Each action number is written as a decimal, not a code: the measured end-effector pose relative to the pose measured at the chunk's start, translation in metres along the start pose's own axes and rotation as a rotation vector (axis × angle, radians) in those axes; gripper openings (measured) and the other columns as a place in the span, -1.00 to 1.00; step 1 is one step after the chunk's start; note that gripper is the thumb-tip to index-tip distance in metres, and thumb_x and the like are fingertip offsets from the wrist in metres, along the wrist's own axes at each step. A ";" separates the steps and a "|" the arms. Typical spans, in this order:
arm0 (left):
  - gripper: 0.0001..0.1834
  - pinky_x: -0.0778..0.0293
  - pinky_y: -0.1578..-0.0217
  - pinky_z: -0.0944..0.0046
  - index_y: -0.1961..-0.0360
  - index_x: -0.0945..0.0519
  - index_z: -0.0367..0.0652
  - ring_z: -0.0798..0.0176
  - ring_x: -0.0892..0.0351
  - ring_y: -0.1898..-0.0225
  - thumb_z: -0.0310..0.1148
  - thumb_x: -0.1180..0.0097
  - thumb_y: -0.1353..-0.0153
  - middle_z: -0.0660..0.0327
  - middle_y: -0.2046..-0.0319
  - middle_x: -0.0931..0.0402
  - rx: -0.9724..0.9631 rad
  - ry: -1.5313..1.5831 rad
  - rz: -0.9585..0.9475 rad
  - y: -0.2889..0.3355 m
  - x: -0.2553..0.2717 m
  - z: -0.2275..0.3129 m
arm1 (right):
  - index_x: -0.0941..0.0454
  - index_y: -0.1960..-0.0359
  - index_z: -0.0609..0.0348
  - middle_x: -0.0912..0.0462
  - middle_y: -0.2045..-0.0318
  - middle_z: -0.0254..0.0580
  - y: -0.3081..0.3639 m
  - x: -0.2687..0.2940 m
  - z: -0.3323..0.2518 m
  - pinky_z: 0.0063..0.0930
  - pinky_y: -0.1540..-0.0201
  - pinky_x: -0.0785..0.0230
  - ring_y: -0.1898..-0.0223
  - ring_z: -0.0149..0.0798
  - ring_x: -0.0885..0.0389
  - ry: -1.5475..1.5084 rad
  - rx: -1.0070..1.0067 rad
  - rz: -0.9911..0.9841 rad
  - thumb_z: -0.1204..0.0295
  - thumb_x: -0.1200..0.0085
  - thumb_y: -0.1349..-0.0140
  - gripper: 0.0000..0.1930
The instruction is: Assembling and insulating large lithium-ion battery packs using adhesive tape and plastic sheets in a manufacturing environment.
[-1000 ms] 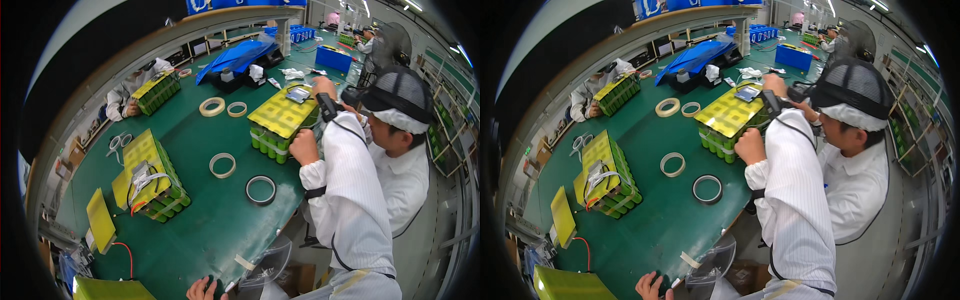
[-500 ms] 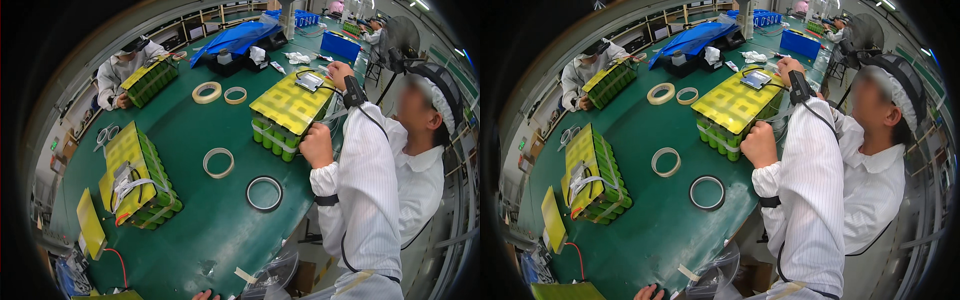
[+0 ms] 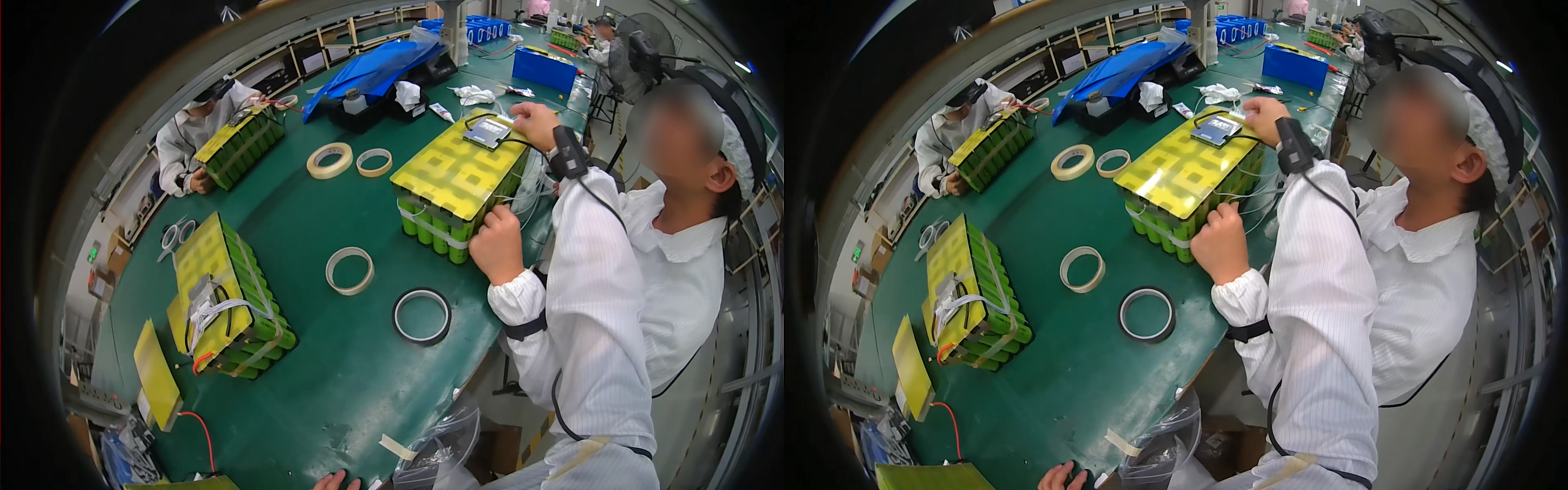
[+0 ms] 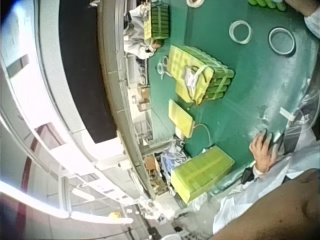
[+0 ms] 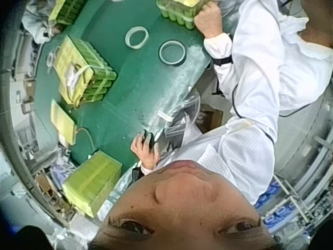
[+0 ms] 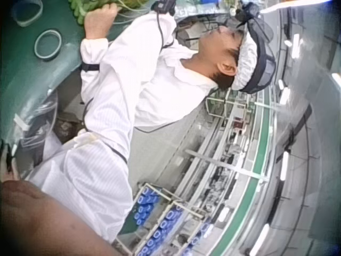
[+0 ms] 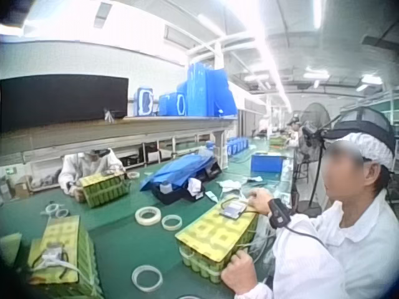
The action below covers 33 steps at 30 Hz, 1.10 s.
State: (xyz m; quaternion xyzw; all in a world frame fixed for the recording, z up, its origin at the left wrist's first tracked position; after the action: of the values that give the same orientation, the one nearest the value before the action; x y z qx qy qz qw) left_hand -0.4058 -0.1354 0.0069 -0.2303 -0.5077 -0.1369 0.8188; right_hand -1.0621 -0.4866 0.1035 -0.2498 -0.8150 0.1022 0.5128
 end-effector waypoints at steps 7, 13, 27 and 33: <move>-0.55 -0.22 -0.20 -0.10 -0.08 -0.63 -0.15 -0.16 -0.40 -0.17 -0.24 -0.23 -0.16 -0.03 -0.15 -0.51 0.004 0.022 0.014 0.004 -0.002 -0.002 | -0.67 -0.05 -0.16 -0.70 0.07 -0.28 0.027 0.010 -0.026 0.00 -0.18 -0.33 -0.12 -0.06 -0.53 0.247 -0.169 0.094 0.38 -0.22 -0.19 -0.65; -0.52 -0.23 -0.20 -0.10 -0.09 -0.62 -0.15 -0.15 -0.41 -0.17 -0.26 -0.25 -0.13 -0.04 -0.17 -0.49 -0.015 0.015 0.046 0.004 0.003 0.003 | -0.66 0.05 -0.05 -0.68 0.10 -0.26 0.036 0.022 -0.040 -0.06 -0.12 -0.35 -0.06 -0.05 -0.54 0.225 -0.135 0.204 0.42 -0.24 -0.11 -0.68; -0.52 -0.23 -0.19 -0.09 -0.08 -0.62 -0.12 -0.12 -0.43 -0.19 -0.22 -0.26 -0.11 0.02 -0.16 -0.51 -0.012 0.094 0.100 0.001 0.004 -0.001 | -0.69 -0.02 -0.09 -0.55 -0.19 0.03 0.028 0.034 -0.053 0.02 -0.16 -0.46 -0.09 0.14 -0.58 0.656 0.226 0.381 0.26 -0.09 -0.18 -0.63; -0.56 -0.26 -0.06 0.01 0.10 -0.72 0.04 0.10 -0.45 -0.15 -0.10 -0.37 0.06 0.23 -0.12 -0.56 0.017 0.069 0.121 0.008 0.000 -0.012 | -0.56 0.17 0.24 -0.65 0.35 -0.31 0.194 -0.123 -0.040 -0.52 0.05 -0.48 0.16 -0.35 -0.63 0.362 0.248 0.183 0.46 0.17 -0.47 -0.79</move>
State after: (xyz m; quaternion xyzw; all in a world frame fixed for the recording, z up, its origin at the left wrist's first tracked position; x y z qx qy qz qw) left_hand -0.3923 -0.1344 0.0007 -0.2486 -0.4654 -0.0907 0.8446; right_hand -0.9255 -0.3877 -0.0568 -0.2718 -0.6650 0.2013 0.6659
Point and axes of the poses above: each hand's wrist, its own y-axis away from the middle knuckle, its own x-axis out of the back of the hand, z = x × y, the point moved 9 cm from there along -y, towards the middle knuckle
